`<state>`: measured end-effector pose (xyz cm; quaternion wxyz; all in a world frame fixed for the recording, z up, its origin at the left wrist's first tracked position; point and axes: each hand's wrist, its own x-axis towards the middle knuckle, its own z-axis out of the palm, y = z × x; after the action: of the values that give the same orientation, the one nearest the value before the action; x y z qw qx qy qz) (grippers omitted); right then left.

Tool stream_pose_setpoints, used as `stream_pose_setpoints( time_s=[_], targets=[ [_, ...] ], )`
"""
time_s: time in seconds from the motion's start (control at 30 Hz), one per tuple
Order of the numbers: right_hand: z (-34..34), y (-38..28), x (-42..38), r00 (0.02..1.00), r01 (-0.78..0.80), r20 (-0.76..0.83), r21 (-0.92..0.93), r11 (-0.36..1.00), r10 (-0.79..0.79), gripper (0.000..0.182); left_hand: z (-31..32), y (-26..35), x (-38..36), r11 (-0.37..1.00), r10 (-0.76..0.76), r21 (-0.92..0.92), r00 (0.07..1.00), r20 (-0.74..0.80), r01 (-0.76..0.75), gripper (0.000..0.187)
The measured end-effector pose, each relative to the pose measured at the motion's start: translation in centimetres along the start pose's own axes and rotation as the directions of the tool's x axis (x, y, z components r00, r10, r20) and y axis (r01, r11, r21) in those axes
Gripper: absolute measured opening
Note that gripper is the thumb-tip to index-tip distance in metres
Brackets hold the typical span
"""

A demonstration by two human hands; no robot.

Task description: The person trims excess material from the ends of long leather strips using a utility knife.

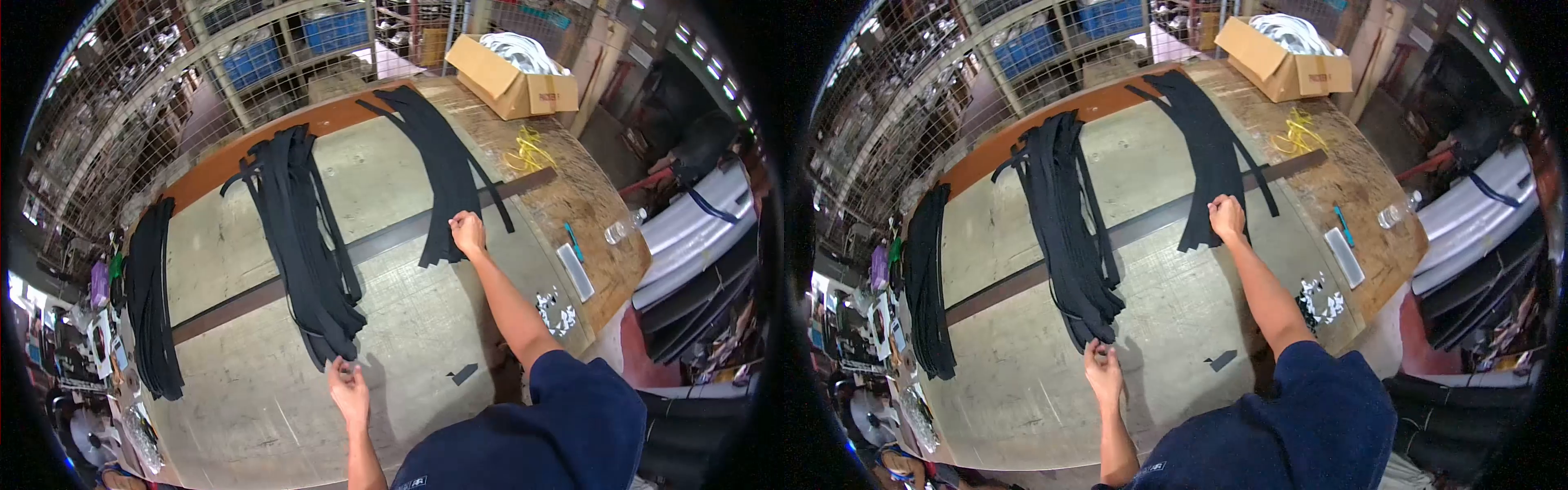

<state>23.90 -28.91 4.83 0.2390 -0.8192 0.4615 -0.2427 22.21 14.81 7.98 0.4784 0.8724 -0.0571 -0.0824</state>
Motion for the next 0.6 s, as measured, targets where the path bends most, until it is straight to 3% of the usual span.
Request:
stream_pose_setpoints(
  time_s=[0.03, 0.13, 0.17, 0.27, 0.4, 0.5, 0.6],
  targets=[
    [-0.7, 0.6, 0.5, 0.998, -0.009, 0.060, -0.010, 1.000, 0.010, 0.023, 0.3, 0.4, -1.2, 0.996, -0.075, -0.036, 0.995, 0.063, 0.077, 0.045],
    [-2.6, -0.8, 0.4, 0.972, -0.030, 0.221, -0.227, 0.974, 0.082, 0.034, 2.6, -1.6, -3.8, 1.000, -0.001, 0.008, 0.980, 0.201, 0.000, 0.041],
    [-2.8, -1.5, 0.2, 0.968, -0.005, 0.239, -0.296, 0.955, 0.079, 0.050, 3.4, -1.6, -4.6, 0.999, -0.002, -0.034, 0.972, 0.235, 0.010, 0.039],
    [-2.1, -1.6, 0.6, 0.956, 0.014, 0.280, -0.340, 0.940, 0.087, 0.058, 4.3, 1.2, -6.4, 0.999, -0.021, -0.022, 0.946, 0.324, 0.030, 0.039],
    [-2.1, -1.3, 1.2, 0.948, -0.040, 0.285, -0.338, 0.940, 0.143, 0.057, 5.4, 1.0, -7.0, 0.995, -0.036, -0.074, 0.930, 0.366, 0.067, 0.038],
    [-1.6, -0.3, 1.3, 0.981, 0.010, 0.183, -0.362, 0.932, 0.060, 0.059, 5.8, 0.1, -6.9, 0.996, 0.018, -0.090, 0.944, 0.330, 0.013, 0.036],
    [-1.3, 0.0, 3.7, 0.967, 0.031, 0.246, -0.385, 0.922, 0.070, 0.066, 5.5, -0.7, -6.1, 0.997, 0.022, -0.080, 0.945, 0.326, 0.005, 0.037]
  ],
)
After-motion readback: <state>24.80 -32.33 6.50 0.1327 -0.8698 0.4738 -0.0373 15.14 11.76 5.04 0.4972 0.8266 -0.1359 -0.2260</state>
